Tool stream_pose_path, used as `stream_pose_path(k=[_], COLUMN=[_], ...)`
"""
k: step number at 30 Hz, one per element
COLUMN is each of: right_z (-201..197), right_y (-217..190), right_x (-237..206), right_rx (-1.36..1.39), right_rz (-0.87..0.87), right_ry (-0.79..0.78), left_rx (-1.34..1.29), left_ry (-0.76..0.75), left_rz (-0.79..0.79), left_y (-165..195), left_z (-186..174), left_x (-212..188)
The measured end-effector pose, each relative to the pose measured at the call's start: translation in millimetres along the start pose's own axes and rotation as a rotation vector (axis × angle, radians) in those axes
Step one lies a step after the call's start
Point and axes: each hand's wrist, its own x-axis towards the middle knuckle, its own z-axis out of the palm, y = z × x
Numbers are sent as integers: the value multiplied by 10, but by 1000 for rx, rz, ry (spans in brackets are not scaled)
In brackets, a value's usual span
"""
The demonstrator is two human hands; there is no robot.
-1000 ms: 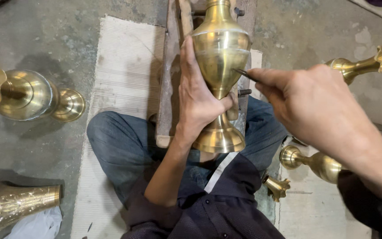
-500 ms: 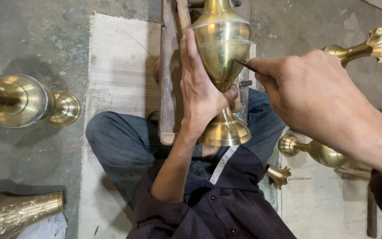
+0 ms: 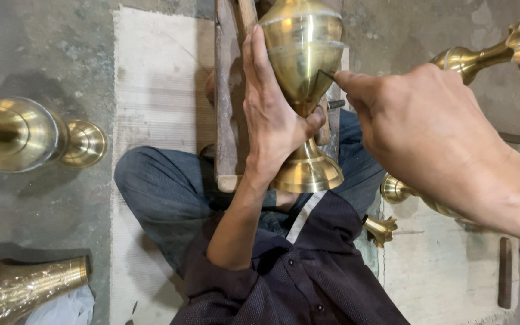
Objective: The person sits on the workshop floor holding a brass vase steady against a wooden support and uses a small pointed hand tool to scribe and scrape a line around the vase's body, rotating the vase to work around it and switching to a wooden-handled tool to continue marking the surface.
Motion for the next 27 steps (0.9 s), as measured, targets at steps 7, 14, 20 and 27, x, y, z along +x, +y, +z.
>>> stream_pose_path(k=[7, 14, 20, 27], right_z=[93, 241, 356, 449], right_y=[85, 443, 843, 1222], right_x=[-35, -1, 148, 413], right_rx=[-134, 45, -195, -633], right_rz=[-82, -273, -466, -569], right_ry=[0, 248, 384, 196], left_rx=[-12, 61, 87, 86], left_ry=[9, 14, -33, -114], left_rz=[-1, 8, -13, -111], left_y=[3, 17, 48, 114], left_z=[8, 19, 3, 10], left_x=[-21, 1, 14, 6])
